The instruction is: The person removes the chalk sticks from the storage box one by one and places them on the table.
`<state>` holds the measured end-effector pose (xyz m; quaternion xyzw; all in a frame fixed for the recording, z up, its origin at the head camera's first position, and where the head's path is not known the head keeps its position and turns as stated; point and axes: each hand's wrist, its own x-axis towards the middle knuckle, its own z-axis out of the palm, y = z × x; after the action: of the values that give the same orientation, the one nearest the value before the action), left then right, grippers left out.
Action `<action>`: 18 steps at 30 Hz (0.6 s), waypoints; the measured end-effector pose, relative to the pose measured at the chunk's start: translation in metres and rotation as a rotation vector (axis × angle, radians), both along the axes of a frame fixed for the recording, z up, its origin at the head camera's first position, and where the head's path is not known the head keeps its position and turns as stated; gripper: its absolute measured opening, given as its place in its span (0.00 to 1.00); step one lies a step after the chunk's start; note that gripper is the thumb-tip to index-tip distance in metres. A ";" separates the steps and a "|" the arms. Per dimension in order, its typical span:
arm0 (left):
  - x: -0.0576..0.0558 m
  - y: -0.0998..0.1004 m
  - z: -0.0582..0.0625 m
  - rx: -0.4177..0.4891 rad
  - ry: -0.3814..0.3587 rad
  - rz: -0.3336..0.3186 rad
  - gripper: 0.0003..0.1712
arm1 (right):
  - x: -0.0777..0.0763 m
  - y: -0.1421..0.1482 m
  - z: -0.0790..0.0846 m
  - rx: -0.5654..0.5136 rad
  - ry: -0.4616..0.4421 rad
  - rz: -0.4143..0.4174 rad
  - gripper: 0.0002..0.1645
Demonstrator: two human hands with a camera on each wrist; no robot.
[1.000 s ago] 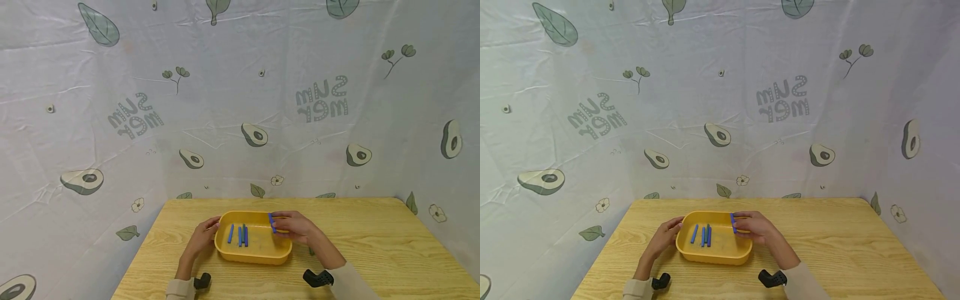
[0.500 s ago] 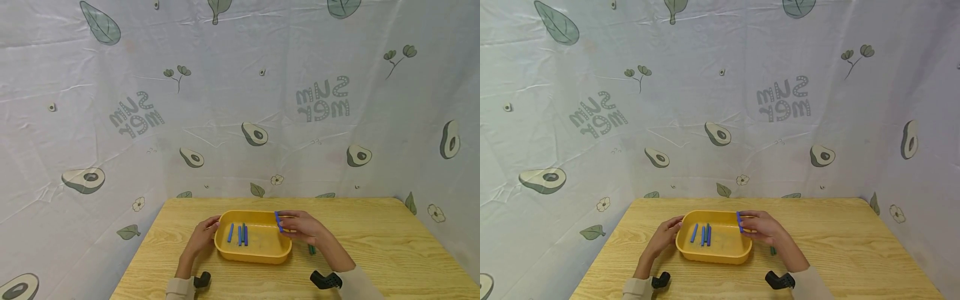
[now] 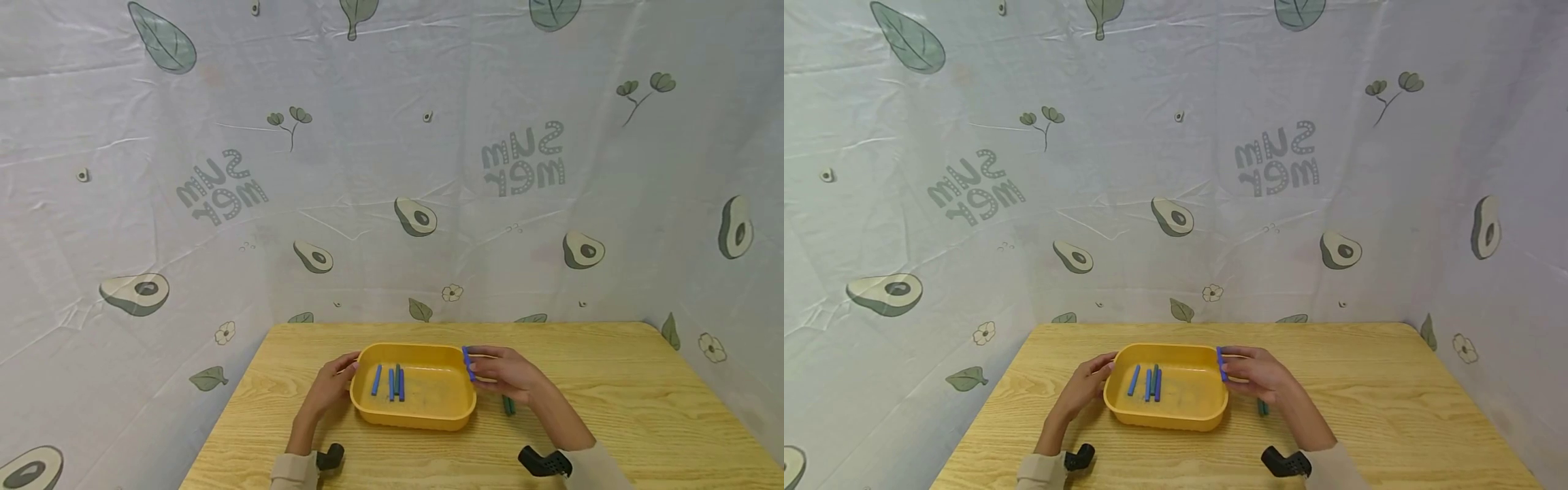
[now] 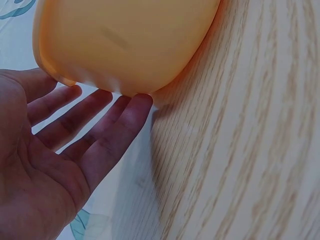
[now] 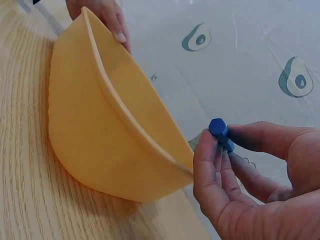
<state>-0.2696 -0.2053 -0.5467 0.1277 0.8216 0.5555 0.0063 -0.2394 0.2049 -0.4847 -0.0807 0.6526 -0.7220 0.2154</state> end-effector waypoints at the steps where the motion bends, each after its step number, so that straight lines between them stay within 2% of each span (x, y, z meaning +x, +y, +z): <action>1: 0.000 0.000 0.000 0.003 0.000 -0.005 0.25 | 0.000 0.002 -0.001 -0.002 0.005 0.003 0.42; 7: 0.000 0.000 0.000 0.013 -0.004 -0.022 0.26 | 0.002 0.013 -0.006 -0.019 0.001 0.002 0.43; 13: 0.000 0.000 0.000 -0.015 0.015 -0.014 0.26 | 0.006 0.021 -0.011 0.006 -0.012 -0.043 0.43; 18: 0.001 -0.001 0.000 0.004 0.000 -0.019 0.26 | 0.009 0.028 -0.015 0.001 -0.021 -0.055 0.43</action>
<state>-0.2684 -0.2060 -0.5465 0.1355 0.8193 0.5570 0.0114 -0.2304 0.2326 -0.4993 -0.0551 0.6525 -0.7281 0.2026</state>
